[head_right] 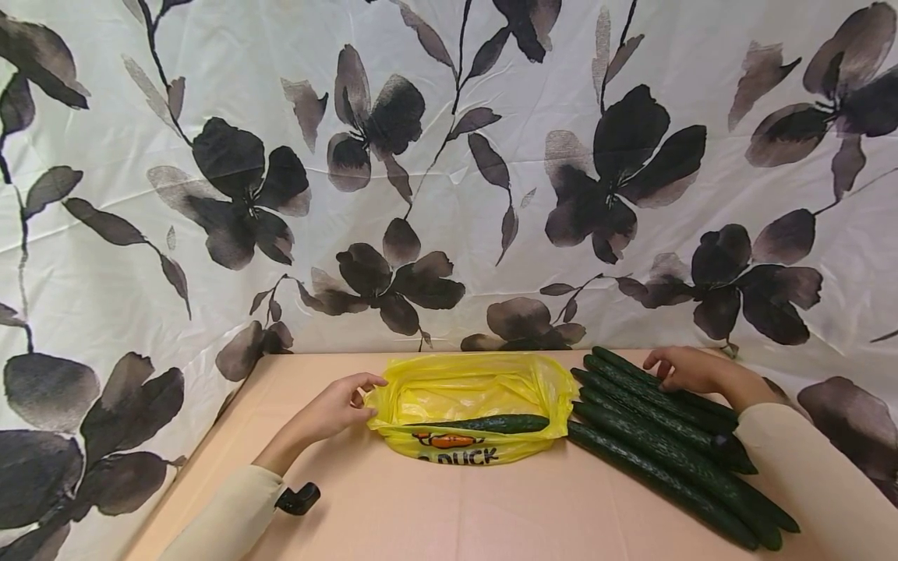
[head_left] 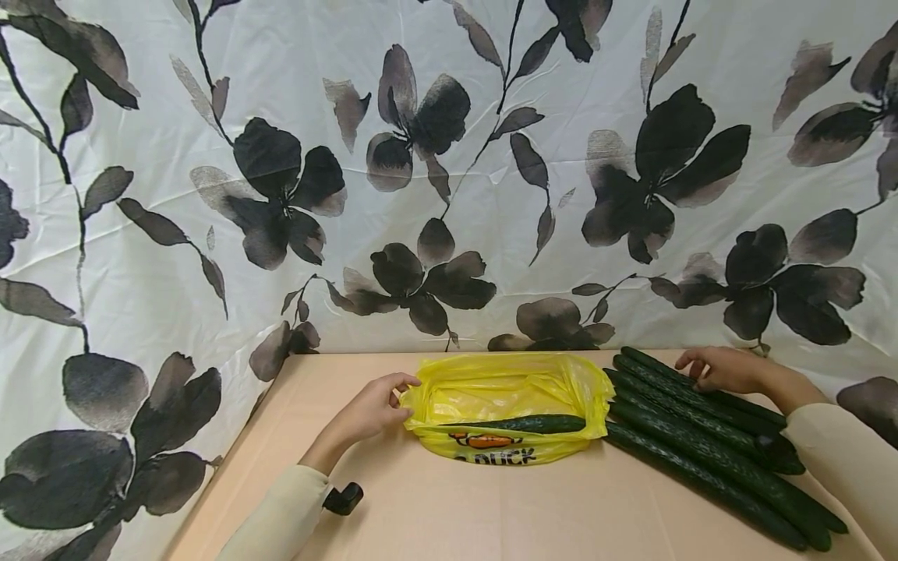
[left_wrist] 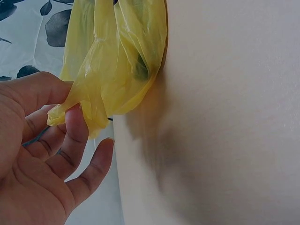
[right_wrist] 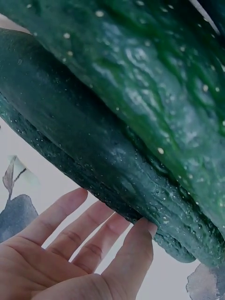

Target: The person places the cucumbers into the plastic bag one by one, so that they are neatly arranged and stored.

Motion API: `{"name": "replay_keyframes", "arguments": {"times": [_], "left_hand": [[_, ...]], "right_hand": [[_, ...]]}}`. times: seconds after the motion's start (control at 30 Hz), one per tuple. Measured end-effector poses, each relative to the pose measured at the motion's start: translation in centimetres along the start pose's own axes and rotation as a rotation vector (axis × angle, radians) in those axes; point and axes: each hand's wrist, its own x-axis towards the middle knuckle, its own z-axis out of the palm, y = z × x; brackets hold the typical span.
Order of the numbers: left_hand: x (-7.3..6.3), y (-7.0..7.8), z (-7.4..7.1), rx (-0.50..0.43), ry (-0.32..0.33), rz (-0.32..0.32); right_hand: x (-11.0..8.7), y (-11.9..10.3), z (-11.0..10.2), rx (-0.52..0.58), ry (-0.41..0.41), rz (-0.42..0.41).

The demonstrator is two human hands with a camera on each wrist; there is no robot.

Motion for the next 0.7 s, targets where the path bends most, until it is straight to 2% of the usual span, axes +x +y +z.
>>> {"name": "replay_keyframes", "arguments": {"times": [0.27,0.47,0.7], "left_hand": [[-0.12,-0.08,-0.07,0.002,-0.004,-0.002],[-0.19,-0.24,-0.04,-0.004,-0.008,0.004],[-0.24,-0.20,-0.02,-0.004,-0.010,0.001]], "right_hand": [[0.31,-0.06,-0.11,-0.064,-0.027,0.017],[0.46,-0.19,-0.04,-0.117,-0.056,-0.001],[0.38,-0.45,-0.21,-0.130,-0.076,0.001]]}}
